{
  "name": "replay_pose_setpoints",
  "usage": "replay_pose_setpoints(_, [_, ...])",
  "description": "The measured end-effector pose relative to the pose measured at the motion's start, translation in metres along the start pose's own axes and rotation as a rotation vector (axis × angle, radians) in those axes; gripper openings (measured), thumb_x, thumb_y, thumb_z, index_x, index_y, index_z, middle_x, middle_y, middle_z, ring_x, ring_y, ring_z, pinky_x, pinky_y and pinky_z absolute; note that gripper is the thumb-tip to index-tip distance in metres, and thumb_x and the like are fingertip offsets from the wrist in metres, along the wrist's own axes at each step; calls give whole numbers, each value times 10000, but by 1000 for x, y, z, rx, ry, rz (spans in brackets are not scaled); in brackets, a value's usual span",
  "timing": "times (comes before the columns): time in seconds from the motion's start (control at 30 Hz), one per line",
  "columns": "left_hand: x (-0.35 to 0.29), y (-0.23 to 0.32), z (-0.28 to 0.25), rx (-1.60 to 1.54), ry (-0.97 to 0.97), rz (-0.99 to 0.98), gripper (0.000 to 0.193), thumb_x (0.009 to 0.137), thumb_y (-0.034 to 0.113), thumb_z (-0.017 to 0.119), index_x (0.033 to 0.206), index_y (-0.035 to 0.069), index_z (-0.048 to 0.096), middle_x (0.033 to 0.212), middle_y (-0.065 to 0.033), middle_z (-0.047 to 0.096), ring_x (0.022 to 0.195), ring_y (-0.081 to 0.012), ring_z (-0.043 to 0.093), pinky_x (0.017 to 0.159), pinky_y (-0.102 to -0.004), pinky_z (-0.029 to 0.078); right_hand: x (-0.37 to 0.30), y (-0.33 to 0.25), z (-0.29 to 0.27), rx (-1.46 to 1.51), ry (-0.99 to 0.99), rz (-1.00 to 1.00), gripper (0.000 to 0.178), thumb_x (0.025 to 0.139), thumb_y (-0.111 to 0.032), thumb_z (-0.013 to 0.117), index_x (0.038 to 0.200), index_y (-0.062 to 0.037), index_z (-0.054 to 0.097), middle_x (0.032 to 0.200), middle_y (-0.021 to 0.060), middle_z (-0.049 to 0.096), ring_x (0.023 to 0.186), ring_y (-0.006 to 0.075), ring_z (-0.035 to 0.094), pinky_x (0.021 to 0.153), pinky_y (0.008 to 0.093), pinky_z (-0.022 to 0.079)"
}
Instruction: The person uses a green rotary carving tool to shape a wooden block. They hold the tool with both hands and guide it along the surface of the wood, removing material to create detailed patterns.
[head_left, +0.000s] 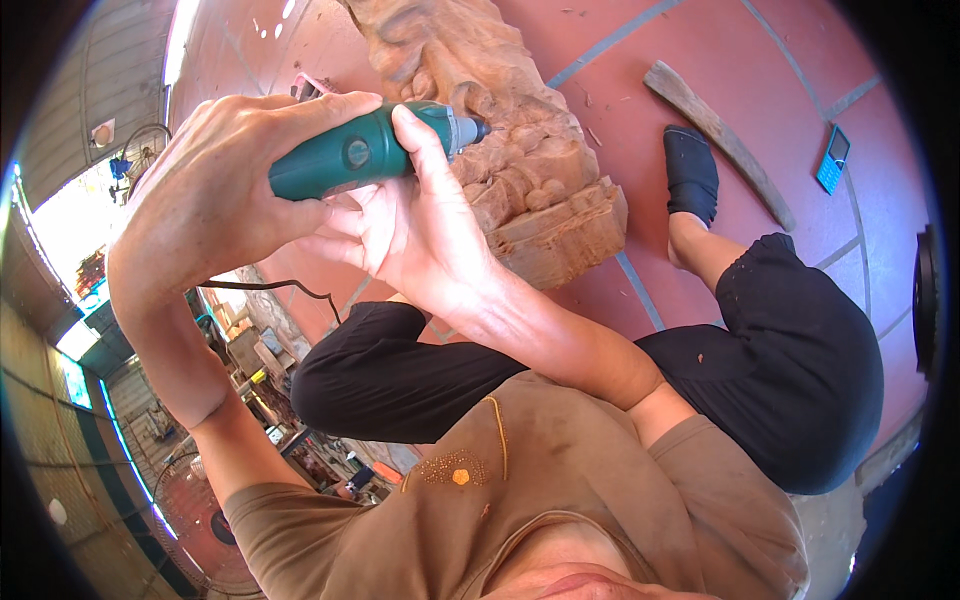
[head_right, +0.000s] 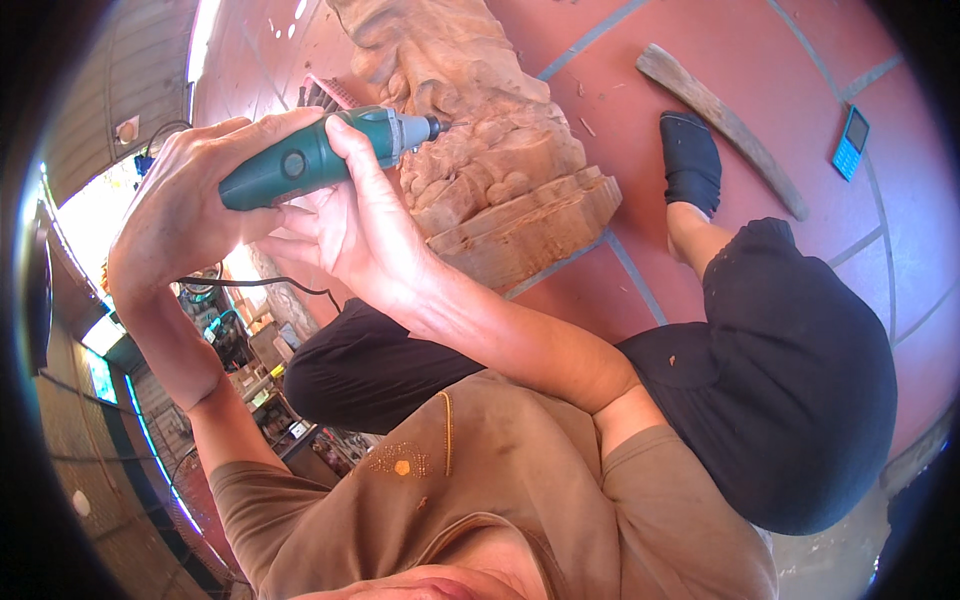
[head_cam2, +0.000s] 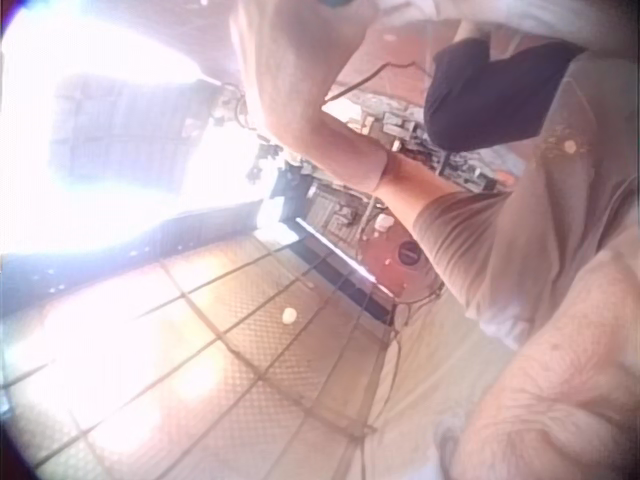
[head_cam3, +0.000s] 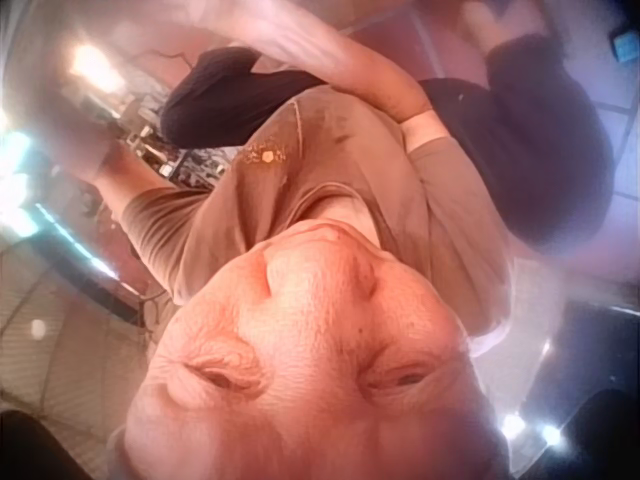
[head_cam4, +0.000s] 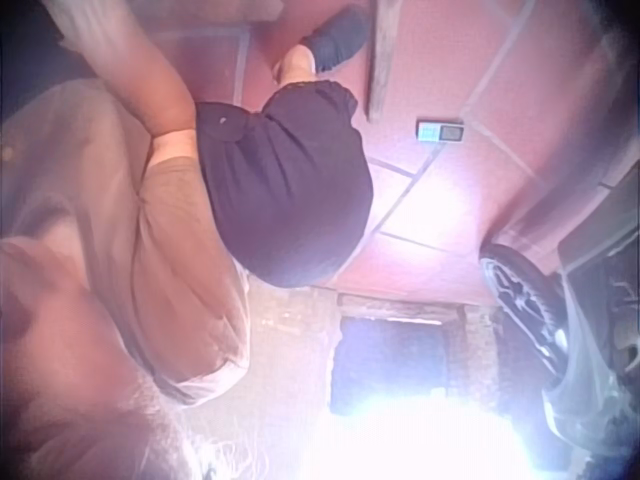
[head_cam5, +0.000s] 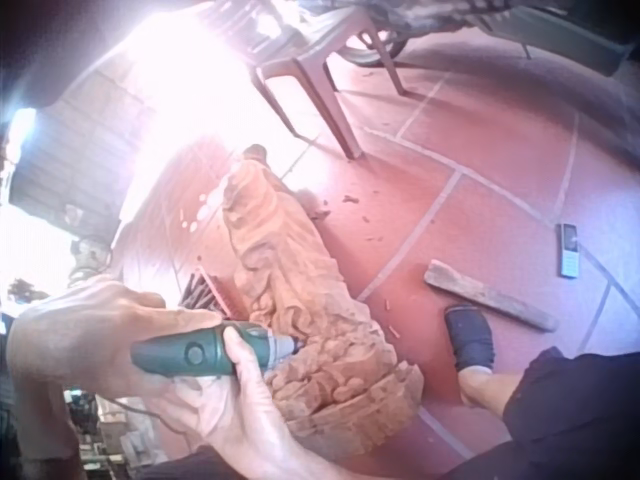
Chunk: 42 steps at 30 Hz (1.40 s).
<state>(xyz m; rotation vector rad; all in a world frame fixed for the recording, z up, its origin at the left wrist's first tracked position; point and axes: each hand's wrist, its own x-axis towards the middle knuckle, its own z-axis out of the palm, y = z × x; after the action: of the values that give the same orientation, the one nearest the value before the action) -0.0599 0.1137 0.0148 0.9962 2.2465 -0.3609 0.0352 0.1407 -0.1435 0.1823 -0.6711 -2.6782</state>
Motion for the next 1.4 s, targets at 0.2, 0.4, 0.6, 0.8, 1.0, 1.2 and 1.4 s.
replay_pose_setpoints(0.2, [4, -6, 3, 18, 29, 51, 681, 650, 404, 785, 1242, 110, 619, 900, -183, 663, 826, -401, 643, 733, -407, 511, -2, -2, 5, -19, 18, -22, 544, 941, -597, 491, 1252, -154, 552, 1033, 1, 670, 976, 192, 664, 854, 431, 553])
replay_pose_setpoints(0.4, [7, -8, 3, -66, 8, 66, 653, 654, 351, 776, 1238, 105, 620, 912, -181, 667, 845, -398, 648, 747, -405, 514, 0, -2, 0, -54, 14, -36, 535, 932, -609, 493, 1210, -158, 567, 1070, -6, 660, 1008, 204, 657, 895, 444, 526])
replay_pose_setpoints(0.6, [6, -6, 5, -55, 39, 104, 631, 653, 314, 766, 1231, 105, 627, 900, -177, 671, 827, -389, 659, 740, -396, 520, -2, -1, 3, -63, 9, -37, 545, 936, -610, 477, 1243, -165, 550, 1117, -11, 654, 1060, 206, 645, 922, 450, 506])
replay_pose_setpoints(0.8, [5, -2, 2, -63, 11, 73, 595, 666, 284, 755, 1218, 103, 629, 882, -177, 671, 814, -384, 666, 732, -390, 524, -4, 0, 3, -56, -12, -26, 564, 941, -610, 466, 1290, -171, 523, 1149, -12, 649, 1110, 207, 627, 937, 446, 494])
replay_pose_setpoints(1.0, [5, 3, -3, -43, -32, 72, 582, 658, 219, 756, 1214, 105, 626, 874, -178, 668, 811, -391, 656, 724, -396, 525, -6, 1, 3, -30, -11, -20, 576, 946, -605, 458, 1313, -164, 508, 1200, 8, 639, 1134, 222, 621, 948, 454, 493])
replay_pose_setpoints(1.2, [6, 3, -5, -43, -35, 136, 546, 675, 173, 747, 1203, 106, 622, 851, -164, 667, 797, -389, 653, 715, -389, 525, -7, 2, 5, -7, -31, -22, 592, 948, -604, 453, 1337, -159, 493, 1213, 15, 635, 1157, 236, 611, 991, 467, 469])
replay_pose_setpoints(1.4, [8, 3, -7, -38, -27, 162, 454, 714, 123, 722, 1159, 108, 632, 850, -161, 669, 781, -377, 659, 691, -377, 528, -9, 3, 8, 1, -41, -29, 601, 947, -605, 455, 1358, -166, 483, 1220, 22, 632, 1151, 244, 613, 1005, 471, 458])
